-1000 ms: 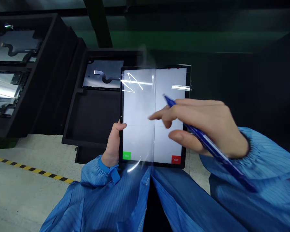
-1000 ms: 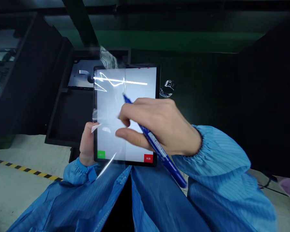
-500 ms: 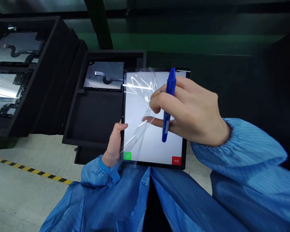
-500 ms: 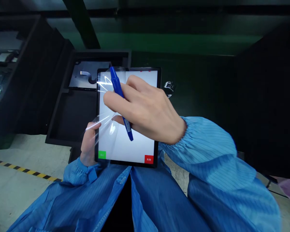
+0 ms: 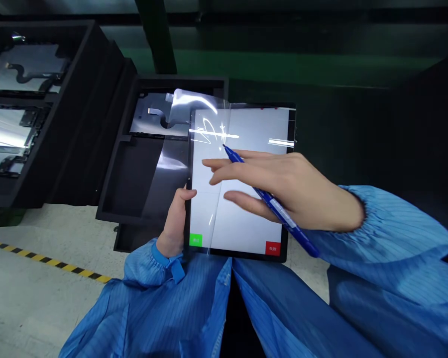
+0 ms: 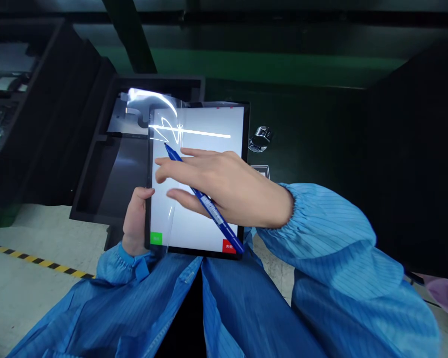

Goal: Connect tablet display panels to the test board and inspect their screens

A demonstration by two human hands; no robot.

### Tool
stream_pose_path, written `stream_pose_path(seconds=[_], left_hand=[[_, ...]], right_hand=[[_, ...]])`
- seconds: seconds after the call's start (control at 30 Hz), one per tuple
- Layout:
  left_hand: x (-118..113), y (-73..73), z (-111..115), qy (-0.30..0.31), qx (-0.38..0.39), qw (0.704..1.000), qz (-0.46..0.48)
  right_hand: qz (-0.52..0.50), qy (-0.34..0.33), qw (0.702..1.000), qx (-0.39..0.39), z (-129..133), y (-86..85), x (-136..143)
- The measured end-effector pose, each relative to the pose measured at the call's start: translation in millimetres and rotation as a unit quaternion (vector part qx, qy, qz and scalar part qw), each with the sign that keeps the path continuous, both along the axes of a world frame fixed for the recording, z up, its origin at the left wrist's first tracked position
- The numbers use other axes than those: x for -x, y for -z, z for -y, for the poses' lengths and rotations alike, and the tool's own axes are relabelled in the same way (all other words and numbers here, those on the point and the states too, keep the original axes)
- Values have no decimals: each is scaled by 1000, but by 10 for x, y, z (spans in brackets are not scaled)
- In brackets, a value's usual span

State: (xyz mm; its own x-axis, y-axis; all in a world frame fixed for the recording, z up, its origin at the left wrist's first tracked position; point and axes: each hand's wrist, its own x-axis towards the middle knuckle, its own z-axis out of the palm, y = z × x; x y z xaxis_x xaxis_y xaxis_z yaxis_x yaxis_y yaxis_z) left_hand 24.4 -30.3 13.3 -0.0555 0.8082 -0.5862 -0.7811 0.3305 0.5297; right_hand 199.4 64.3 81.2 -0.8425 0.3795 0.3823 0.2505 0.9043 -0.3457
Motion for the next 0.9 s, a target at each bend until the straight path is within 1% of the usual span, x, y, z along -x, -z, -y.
stream_pose_path(seconds=[0.1,0.2,0.33,0.43,0.53,0.6,0.67,0.77,0.9], left_hand=[[5,0,0,7,7,1000,-4],[-1,16,2,12,-7,1000,-4],[-6,43,-10,14,-24,1000,-13],[-4,46,-17,32,-10,999,-6],[-4,27,-9,37,-7,999,-13],[-4,9,1,37,-17,999,-19],[-2,-1,9,40,-25,999,-14],[0,18,9,44,-16,999,-6],[3,89,3,23,-9,999,-23]], right_hand=[[20,-70,995,70,-30,13,4],[37,-87,989,112,-53,38,40],[45,-98,986,130,-62,57,81],[43,-100,987,115,-62,59,98],[45,-89,991,86,-101,74,105],[42,-64,995,63,-161,98,103],[30,-22,999,33,-225,127,99],[10,27,1000,-6,-245,160,105],[22,12,999,-26,-133,164,79]])
